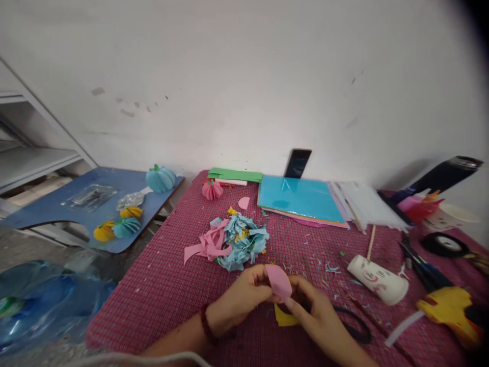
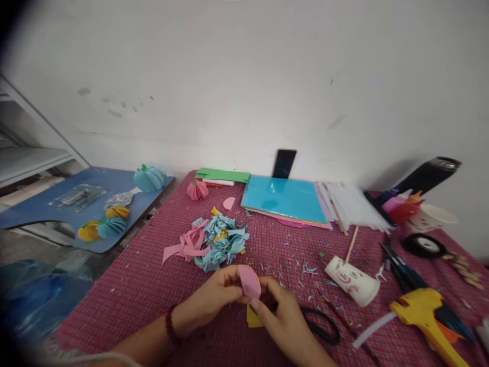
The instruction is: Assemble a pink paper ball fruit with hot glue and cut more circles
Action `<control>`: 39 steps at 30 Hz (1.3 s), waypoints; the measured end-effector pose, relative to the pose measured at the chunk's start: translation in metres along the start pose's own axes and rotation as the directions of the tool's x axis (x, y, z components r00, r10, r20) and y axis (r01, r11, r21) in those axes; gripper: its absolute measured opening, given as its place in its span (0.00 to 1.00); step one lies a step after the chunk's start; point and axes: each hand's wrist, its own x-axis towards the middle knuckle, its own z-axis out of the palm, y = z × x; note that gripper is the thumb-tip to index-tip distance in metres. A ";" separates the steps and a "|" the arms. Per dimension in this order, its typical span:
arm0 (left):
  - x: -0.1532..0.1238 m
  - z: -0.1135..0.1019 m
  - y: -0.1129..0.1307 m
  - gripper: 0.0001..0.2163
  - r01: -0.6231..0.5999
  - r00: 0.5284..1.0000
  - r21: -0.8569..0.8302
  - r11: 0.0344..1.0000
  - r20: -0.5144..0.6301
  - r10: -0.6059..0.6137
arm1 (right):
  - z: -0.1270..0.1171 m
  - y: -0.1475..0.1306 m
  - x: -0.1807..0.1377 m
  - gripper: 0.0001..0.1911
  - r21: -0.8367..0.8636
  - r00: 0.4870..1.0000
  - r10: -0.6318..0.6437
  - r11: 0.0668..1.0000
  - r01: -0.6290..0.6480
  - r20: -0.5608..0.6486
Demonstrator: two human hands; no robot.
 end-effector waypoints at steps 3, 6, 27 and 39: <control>0.001 -0.002 -0.001 0.11 -0.008 0.997 0.076 0.997 -0.071 0.013 | 0.005 0.004 -0.001 0.15 -0.019 1.000 -0.012 1.000 0.011 -0.029; 0.001 -0.006 -0.001 0.06 -0.045 0.992 0.223 0.974 -0.107 0.071 | 0.008 0.008 -0.001 0.18 0.005 0.998 -0.017 1.000 0.017 -0.053; -0.015 -0.006 0.020 0.15 -0.440 0.869 0.497 0.748 0.023 0.495 | 0.005 -0.040 0.026 0.20 0.170 0.996 -0.084 0.982 0.089 -0.034; -0.006 -0.033 0.009 0.13 -0.318 0.948 0.052 0.947 0.046 0.316 | 0.006 -0.066 0.022 0.22 0.169 0.979 -0.031 0.983 0.065 -0.200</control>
